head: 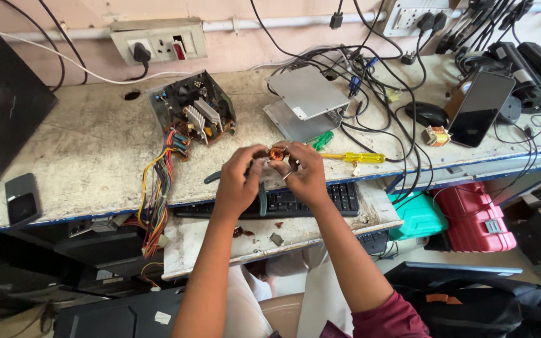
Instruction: The person sits at a cluttered workbench and uses a screwdriver to adjust a small electronic component held in both hands. The person repeatedly turns the component and manipulates internal parts with the screwdriver while other tools and electronics remain on the table.
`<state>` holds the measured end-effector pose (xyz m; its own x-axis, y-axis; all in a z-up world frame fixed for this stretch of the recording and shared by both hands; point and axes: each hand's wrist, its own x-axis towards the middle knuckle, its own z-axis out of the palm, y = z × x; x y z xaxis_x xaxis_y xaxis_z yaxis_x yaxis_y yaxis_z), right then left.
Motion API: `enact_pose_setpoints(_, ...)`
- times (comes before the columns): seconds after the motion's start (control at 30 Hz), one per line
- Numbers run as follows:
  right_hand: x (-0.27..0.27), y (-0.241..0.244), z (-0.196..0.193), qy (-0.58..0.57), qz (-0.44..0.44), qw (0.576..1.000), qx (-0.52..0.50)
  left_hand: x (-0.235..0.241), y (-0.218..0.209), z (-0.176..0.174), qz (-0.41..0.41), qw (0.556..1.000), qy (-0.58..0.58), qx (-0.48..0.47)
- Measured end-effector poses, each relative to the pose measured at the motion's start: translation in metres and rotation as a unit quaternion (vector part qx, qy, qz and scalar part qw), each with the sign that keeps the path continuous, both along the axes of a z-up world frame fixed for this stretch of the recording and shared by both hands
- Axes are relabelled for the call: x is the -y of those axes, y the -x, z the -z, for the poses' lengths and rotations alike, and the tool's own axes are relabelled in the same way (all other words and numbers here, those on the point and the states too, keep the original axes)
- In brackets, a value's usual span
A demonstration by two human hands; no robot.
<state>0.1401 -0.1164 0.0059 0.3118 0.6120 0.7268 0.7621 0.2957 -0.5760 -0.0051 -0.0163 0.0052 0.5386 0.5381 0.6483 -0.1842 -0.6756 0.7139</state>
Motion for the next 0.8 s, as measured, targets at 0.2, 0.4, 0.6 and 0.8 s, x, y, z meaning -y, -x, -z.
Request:
enact_pose_setpoints(0.2,-0.005,-0.003,0.001,-0.005,-0.015,0.998,0.064,0.003,0.005,-0.007,-0.025,0.997,-0.062,0.039)
enact_pose_setpoints(0.4,-0.003,0.001,-0.004,-0.001,-0.037,0.996,0.086,0.005,0.001,-0.008,-0.081,0.989,-0.118,0.036)
enact_pose_setpoints(0.6,-0.001,0.006,-0.009,0.012,-0.023,0.993,0.118,0.003,0.002,-0.006,-0.106,0.987,-0.114,0.028)
enact_pose_setpoints(0.8,-0.009,0.003,-0.005,-0.042,-0.050,0.986,0.153,0.000,0.002,0.001,-0.083,0.989,-0.116,0.043)
